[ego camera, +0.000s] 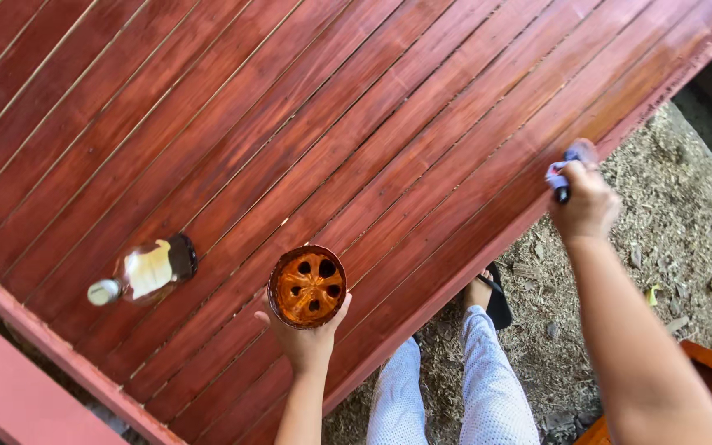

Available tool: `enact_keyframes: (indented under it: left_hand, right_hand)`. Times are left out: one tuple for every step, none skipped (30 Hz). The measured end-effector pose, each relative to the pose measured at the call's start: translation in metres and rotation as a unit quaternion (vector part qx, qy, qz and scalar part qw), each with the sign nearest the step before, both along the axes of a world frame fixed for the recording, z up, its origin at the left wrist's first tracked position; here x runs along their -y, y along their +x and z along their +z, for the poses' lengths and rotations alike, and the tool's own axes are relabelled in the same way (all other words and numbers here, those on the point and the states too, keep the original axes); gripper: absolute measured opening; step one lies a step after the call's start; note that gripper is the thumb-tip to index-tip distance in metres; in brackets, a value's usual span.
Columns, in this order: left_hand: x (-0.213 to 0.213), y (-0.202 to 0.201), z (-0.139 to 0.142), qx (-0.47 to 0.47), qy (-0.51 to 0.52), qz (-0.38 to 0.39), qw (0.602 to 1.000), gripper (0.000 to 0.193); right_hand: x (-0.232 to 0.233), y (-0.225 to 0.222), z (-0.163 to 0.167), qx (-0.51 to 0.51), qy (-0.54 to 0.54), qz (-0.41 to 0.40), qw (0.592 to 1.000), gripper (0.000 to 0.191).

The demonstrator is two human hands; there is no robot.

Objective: The person holds a can of reddish wood stain in one hand and a brush in the other, brushing the stain onto the slatted surface and frame of a red wooden bench outdoors. They work along the planks, re-dipping the brush in the can, and move around the bench to coat different sections.

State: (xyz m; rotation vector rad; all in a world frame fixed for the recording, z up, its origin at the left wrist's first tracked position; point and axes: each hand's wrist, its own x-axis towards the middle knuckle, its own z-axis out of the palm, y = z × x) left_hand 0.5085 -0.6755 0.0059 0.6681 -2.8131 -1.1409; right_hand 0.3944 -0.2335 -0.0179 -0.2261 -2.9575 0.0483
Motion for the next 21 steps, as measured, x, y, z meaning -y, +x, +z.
enact_keyframes:
  left_hand:
    - [-0.004,-0.004,0.001,0.000,0.002,-0.011,1.000,0.103]
    - [-0.010,-0.007,0.003,0.003,0.005,-0.022,1.000,0.103]
    - [-0.015,-0.010,0.005,-0.003,0.010,-0.027,1.000,0.103]
    - [-0.020,-0.014,0.007,-0.011,0.015,-0.032,0.999,0.103]
    - [-0.026,-0.019,0.009,-0.019,0.020,-0.037,0.999,0.102]
    - [-0.031,-0.023,0.010,-0.020,0.029,-0.043,0.998,0.103]
    - [-0.037,-0.028,0.012,-0.020,0.038,-0.049,0.998,0.104]
    - [-0.043,-0.030,0.014,-0.017,0.046,-0.056,0.997,0.105]
    - [-0.050,-0.033,0.015,-0.023,0.030,-0.073,0.997,0.105]
    - [-0.057,-0.038,0.015,-0.029,0.015,-0.088,0.996,0.105]
    - [-0.065,-0.044,0.015,-0.037,0.001,-0.104,0.994,0.106]
    - [-0.073,-0.047,0.015,-0.045,0.016,-0.111,0.993,0.106]
    - [-0.080,-0.050,0.015,-0.052,0.032,-0.117,0.991,0.107]
    - [-0.089,-0.055,0.014,-0.059,0.048,-0.122,0.990,0.108]
    - [-0.097,-0.059,0.014,-0.061,0.043,-0.131,0.989,0.108]
    - [-0.105,-0.062,0.013,-0.062,0.037,-0.140,0.988,0.108]
    - [-0.113,-0.066,0.012,-0.063,0.032,-0.148,0.986,0.108]
    - [-0.122,-0.070,0.011,-0.054,0.030,-0.148,0.987,0.107]
    - [-0.131,-0.073,0.011,-0.045,0.027,-0.148,0.988,0.106]
    - [-0.141,-0.078,0.010,-0.036,0.024,-0.149,0.988,0.105]
    - [-0.151,-0.082,0.011,-0.033,0.028,-0.158,0.987,0.105]
  right_hand:
    - [0.009,0.010,-0.004,-0.040,-0.045,0.046,0.997,0.016]
    - [0.028,0.026,-0.009,-0.078,-0.088,0.092,0.989,0.019]
    - [0.052,0.045,-0.012,-0.013,-0.106,0.082,0.991,0.028]
    - [0.084,0.061,-0.018,-0.030,-0.125,0.101,0.987,0.025]
    - [0.118,0.085,-0.019,0.024,-0.141,0.062,0.988,0.023]
    - [0.152,0.106,-0.021,0.054,-0.171,0.023,0.983,0.022]
    - [0.180,0.121,-0.023,-0.053,-0.172,0.048,0.982,0.026]
    - [0.194,0.133,-0.025,-0.040,-0.155,0.040,0.986,0.022]
    - [0.201,0.141,-0.028,-0.024,-0.137,0.031,0.990,0.018]
    - [0.201,0.142,-0.031,-0.025,-0.134,0.015,0.991,0.016]
    - [0.191,0.137,-0.034,-0.026,-0.131,-0.001,0.991,0.014]
    - [0.177,0.130,-0.037,-0.026,-0.127,-0.018,0.991,0.013]
    - [0.163,0.120,-0.041,-0.035,-0.121,-0.042,0.991,0.010]
    - [0.144,0.104,-0.044,-0.044,-0.115,-0.064,0.990,0.008]
    - [0.126,0.088,-0.047,-0.053,-0.109,-0.086,0.989,0.007]
    - [0.107,0.074,-0.048,-0.071,-0.093,-0.084,0.990,0.009]
    - [0.088,0.058,-0.049,-0.090,-0.077,-0.081,0.990,0.012]
    - [0.071,0.042,-0.050,-0.080,-0.076,-0.096,0.989,0.013]
    - [0.055,0.026,-0.050,-0.071,-0.076,-0.111,0.988,0.014]
    - [0.039,0.010,-0.051,-0.077,-0.070,-0.109,0.989,0.016]
    - [0.024,-0.004,-0.050,-0.082,-0.066,-0.108,0.989,0.018]
